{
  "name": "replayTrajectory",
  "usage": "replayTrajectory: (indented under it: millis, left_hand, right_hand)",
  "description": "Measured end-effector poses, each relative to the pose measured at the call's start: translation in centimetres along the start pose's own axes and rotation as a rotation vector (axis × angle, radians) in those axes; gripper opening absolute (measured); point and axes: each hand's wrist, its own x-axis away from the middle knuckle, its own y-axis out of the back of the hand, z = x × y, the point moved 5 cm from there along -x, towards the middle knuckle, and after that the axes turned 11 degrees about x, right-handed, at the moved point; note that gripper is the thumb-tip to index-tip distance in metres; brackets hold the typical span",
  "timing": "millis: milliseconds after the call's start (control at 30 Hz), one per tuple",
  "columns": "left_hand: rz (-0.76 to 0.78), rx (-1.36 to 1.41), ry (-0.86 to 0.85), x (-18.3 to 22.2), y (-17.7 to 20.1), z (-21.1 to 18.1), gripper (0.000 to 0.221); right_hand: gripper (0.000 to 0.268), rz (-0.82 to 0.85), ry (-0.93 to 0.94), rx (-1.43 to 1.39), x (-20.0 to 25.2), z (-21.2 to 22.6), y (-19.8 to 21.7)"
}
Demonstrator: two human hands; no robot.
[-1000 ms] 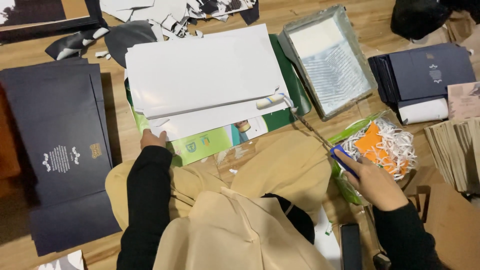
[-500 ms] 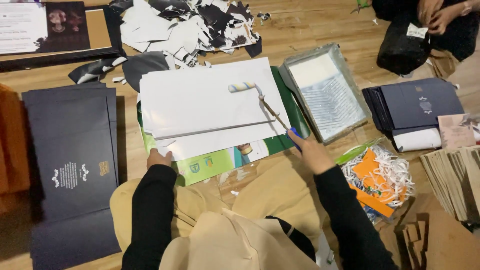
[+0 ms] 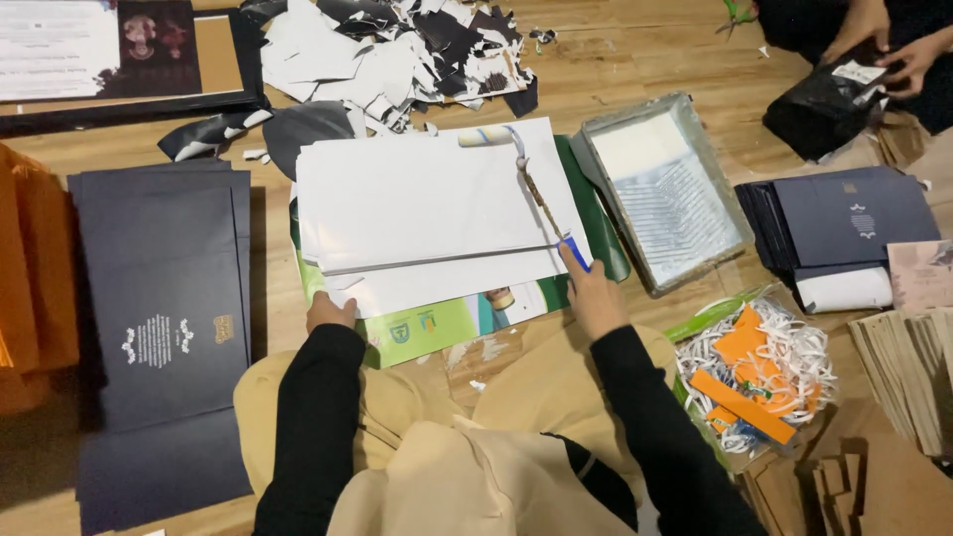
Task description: Applying glue to paper covers using a roller and attaching cardboard pieces to assemble covers.
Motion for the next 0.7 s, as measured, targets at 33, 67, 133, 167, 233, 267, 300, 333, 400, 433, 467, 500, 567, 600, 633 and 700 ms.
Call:
replayTrajectory:
  millis: [33,67,133,167,233,267,300,333,400,433,467,500,567,600,633,700]
  left_hand:
    - [0.002,0.018,-0.007,0.5,0.3,-0.6,0.054]
    - [0.004,0.022,-0.001,-0.2,0.0,-0.2,0.054]
    - [-0.012,-0.004,-0.017,-1.2,-0.6,0.8,0.054]
    - [-0.008,-0.008,-0.009,-0.9,-0.6,0.8,0.054]
    - [-0.020,-0.004,-0.011,-0.7,-0.4,0.4,0.054]
    - [-0.017,-0.009,-0.006,-0.8,-0.7,0.8,0.054]
    - [-0.084,0.018,-0.089,-0.8,-0.5,0.8,0.051]
    - [-0.148,0.046,-0.174,-0.9,-0.6,0.6,0.048]
    - [-0.148,0.045,-0.178,-0.9,-0.7,0.9,0.045]
    - [-0.155,0.048,-0.183,-0.9,-0.6,0.8,0.043]
    - [-0.155,0.048,-0.186,-1.0,-0.6,0.7,0.043]
    - [-0.079,0.018,-0.092,-1.3,-0.9,1.0,0.049]
    - [-0.014,-0.008,-0.005,-1.8,-1.0,1.2,0.054]
    - [-0.013,-0.007,-0.010,-2.0,-1.1,1.4,0.055]
    - [-0.012,-0.006,-0.015,-2.1,-1.2,1.6,0.056]
    - [-0.014,0.005,-0.020,-1.3,-0.9,0.9,0.055]
  right_hand:
    - [0.054,-0.004,-0.002,-0.011,1.3,0.0,-0.3]
    - [0.054,-0.001,0.000,-0.005,2.6,-0.2,-0.4]
    - [0.052,0.134,0.001,-0.036,5.5,-0.6,-1.2]
    - [0.052,0.143,0.002,-0.035,7.2,-1.2,-1.1]
    - [0.053,0.245,0.010,0.064,10.3,-2.5,-1.1]
    - [0.053,0.253,0.010,0.063,11.6,-3.3,-1.5]
    - [0.055,0.174,0.031,0.082,12.7,-3.9,-1.3]
    - [0.056,0.093,0.048,0.104,13.9,-4.7,-1.1]
    - [0.054,0.078,0.051,0.124,14.2,-4.8,-1.2]
    - [0.051,0.057,0.058,0.143,14.4,-4.8,-1.1]
    - [0.051,0.054,0.056,0.142,13.4,-4.3,-0.5]
    - [0.051,0.199,0.039,0.118,12.6,-3.9,-0.5]
    - [0.052,0.329,0.024,0.089,10.0,-2.7,-1.1]
    - [0.052,0.247,0.045,0.083,8.1,-2.1,-1.3]
    - [0.052,0.166,0.066,0.077,6.3,-1.4,-1.5]
    - [0.054,0.089,0.099,0.083,1.9,0.2,-2.3]
